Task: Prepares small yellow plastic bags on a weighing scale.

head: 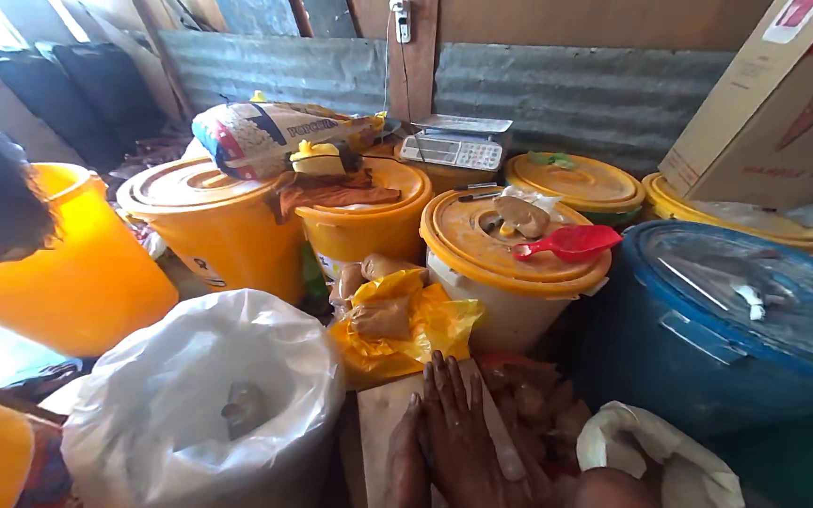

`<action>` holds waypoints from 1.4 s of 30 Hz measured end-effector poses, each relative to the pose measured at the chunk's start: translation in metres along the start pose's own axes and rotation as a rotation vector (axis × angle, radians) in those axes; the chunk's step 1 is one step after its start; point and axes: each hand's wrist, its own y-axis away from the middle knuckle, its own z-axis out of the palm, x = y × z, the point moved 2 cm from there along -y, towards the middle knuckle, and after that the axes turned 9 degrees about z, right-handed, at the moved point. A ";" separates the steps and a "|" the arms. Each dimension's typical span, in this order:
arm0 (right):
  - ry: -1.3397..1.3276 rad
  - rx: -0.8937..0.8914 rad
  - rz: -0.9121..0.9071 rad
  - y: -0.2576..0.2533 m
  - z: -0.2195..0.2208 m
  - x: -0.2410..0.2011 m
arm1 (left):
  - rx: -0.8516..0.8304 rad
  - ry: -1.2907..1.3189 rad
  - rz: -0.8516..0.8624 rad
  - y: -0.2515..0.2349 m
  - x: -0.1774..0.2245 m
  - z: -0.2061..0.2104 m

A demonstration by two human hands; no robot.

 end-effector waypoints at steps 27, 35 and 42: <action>-2.081 -0.461 0.810 -0.027 -0.034 0.049 | -0.112 0.351 0.044 -0.018 0.036 -0.020; -2.310 -0.516 0.899 -0.027 -0.033 0.055 | -0.215 0.424 -0.034 -0.013 0.033 -0.015; -2.221 -0.510 0.871 -0.028 -0.030 0.049 | -0.273 0.073 0.096 -0.010 0.017 -0.011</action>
